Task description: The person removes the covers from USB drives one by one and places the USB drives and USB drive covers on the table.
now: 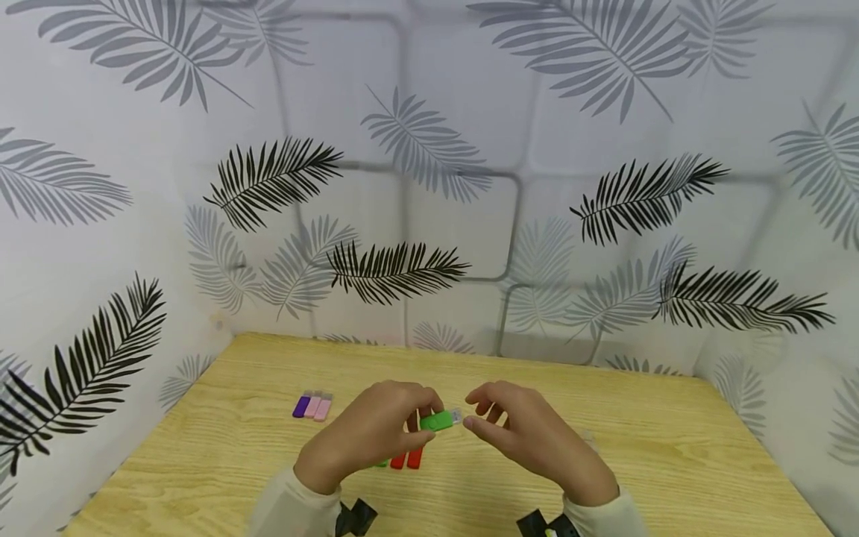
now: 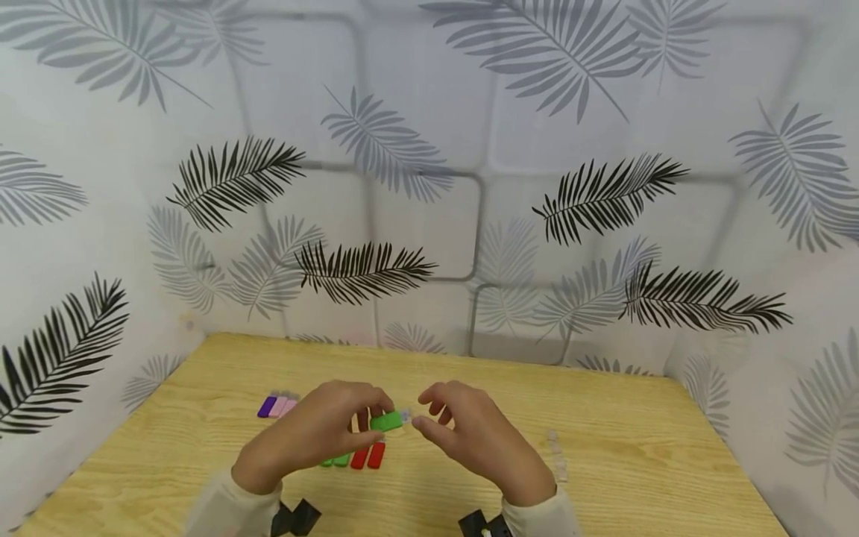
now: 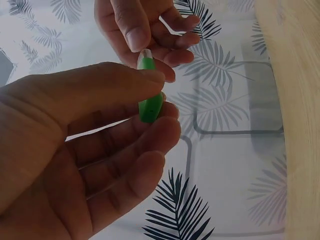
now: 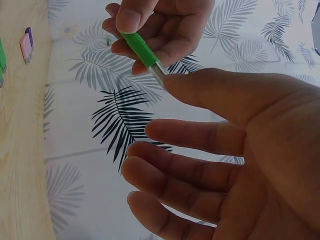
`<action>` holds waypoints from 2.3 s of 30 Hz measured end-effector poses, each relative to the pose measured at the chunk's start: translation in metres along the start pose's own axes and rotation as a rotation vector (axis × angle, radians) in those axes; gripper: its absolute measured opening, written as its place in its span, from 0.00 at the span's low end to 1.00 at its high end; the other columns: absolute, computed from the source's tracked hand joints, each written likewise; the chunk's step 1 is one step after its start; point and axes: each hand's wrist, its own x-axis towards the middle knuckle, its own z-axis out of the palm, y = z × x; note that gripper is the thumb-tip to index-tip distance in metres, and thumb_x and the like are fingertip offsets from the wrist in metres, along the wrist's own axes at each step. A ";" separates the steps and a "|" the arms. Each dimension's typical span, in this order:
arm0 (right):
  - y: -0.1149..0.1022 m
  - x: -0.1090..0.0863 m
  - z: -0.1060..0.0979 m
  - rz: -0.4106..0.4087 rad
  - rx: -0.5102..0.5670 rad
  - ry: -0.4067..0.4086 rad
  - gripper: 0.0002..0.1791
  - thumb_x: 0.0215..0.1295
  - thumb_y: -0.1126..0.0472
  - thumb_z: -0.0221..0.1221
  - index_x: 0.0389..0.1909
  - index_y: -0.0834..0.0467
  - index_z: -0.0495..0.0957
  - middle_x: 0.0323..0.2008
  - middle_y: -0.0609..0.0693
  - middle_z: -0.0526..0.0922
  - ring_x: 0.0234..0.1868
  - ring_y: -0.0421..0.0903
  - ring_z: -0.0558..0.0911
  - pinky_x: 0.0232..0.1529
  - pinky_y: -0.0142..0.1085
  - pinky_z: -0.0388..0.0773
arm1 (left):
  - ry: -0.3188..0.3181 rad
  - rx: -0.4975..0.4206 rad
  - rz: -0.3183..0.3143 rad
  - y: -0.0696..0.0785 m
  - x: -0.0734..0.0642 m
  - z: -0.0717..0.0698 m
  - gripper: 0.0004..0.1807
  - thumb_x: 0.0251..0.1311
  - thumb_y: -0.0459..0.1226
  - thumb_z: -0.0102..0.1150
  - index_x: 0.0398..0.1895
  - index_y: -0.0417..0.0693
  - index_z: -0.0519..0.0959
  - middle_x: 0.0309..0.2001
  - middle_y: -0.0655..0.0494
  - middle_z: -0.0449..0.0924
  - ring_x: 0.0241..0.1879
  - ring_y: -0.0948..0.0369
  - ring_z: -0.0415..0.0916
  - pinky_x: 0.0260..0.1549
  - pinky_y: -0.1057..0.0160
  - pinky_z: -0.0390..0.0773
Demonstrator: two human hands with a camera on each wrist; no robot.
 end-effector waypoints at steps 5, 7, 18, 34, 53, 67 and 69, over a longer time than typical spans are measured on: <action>-0.003 0.000 0.000 -0.022 0.031 -0.038 0.12 0.68 0.47 0.57 0.39 0.50 0.82 0.32 0.38 0.80 0.32 0.36 0.78 0.30 0.32 0.76 | -0.016 -0.015 0.026 0.003 0.000 0.003 0.08 0.57 0.33 0.67 0.40 0.50 0.81 0.33 0.65 0.80 0.25 0.75 0.74 0.29 0.73 0.75; -0.004 0.000 0.001 -0.029 0.043 -0.058 0.11 0.69 0.47 0.57 0.38 0.49 0.82 0.31 0.37 0.79 0.32 0.35 0.78 0.30 0.32 0.76 | -0.019 -0.021 0.036 0.004 0.000 0.003 0.08 0.57 0.33 0.67 0.40 0.50 0.81 0.33 0.66 0.80 0.25 0.75 0.74 0.30 0.74 0.75; -0.006 0.001 0.003 -0.025 0.074 -0.118 0.07 0.70 0.53 0.57 0.35 0.49 0.81 0.30 0.37 0.80 0.31 0.35 0.79 0.31 0.32 0.76 | -0.005 -0.035 0.080 0.006 0.001 0.005 0.06 0.59 0.33 0.65 0.39 0.50 0.81 0.28 0.67 0.79 0.23 0.75 0.71 0.28 0.73 0.74; -0.005 0.001 0.003 -0.045 0.082 -0.145 0.11 0.73 0.52 0.53 0.33 0.53 0.78 0.21 0.39 0.73 0.18 0.33 0.65 0.22 0.29 0.68 | 0.053 -0.043 0.059 0.002 -0.001 0.000 0.05 0.61 0.35 0.64 0.38 0.54 0.80 0.28 0.68 0.78 0.26 0.73 0.72 0.27 0.71 0.73; -0.006 0.000 0.009 -0.251 0.039 -0.060 0.12 0.76 0.57 0.48 0.29 0.46 0.69 0.20 0.36 0.61 0.19 0.30 0.58 0.23 0.26 0.62 | -0.019 -0.033 0.127 0.002 0.000 0.003 0.09 0.64 0.38 0.60 0.47 0.53 0.80 0.39 0.67 0.82 0.29 0.74 0.73 0.33 0.73 0.74; -0.006 0.000 0.007 -0.258 0.068 -0.038 0.11 0.75 0.56 0.49 0.29 0.46 0.70 0.20 0.37 0.61 0.19 0.30 0.59 0.22 0.27 0.63 | -0.024 -0.068 0.129 0.004 0.000 0.002 0.12 0.65 0.37 0.58 0.51 0.53 0.79 0.41 0.65 0.82 0.29 0.73 0.74 0.37 0.73 0.75; -0.006 0.000 0.007 -0.263 0.075 -0.034 0.12 0.76 0.57 0.48 0.29 0.46 0.70 0.20 0.37 0.61 0.19 0.30 0.59 0.22 0.27 0.63 | -0.023 -0.070 0.127 0.004 0.000 0.002 0.13 0.65 0.38 0.58 0.52 0.52 0.79 0.41 0.65 0.82 0.28 0.73 0.74 0.35 0.73 0.75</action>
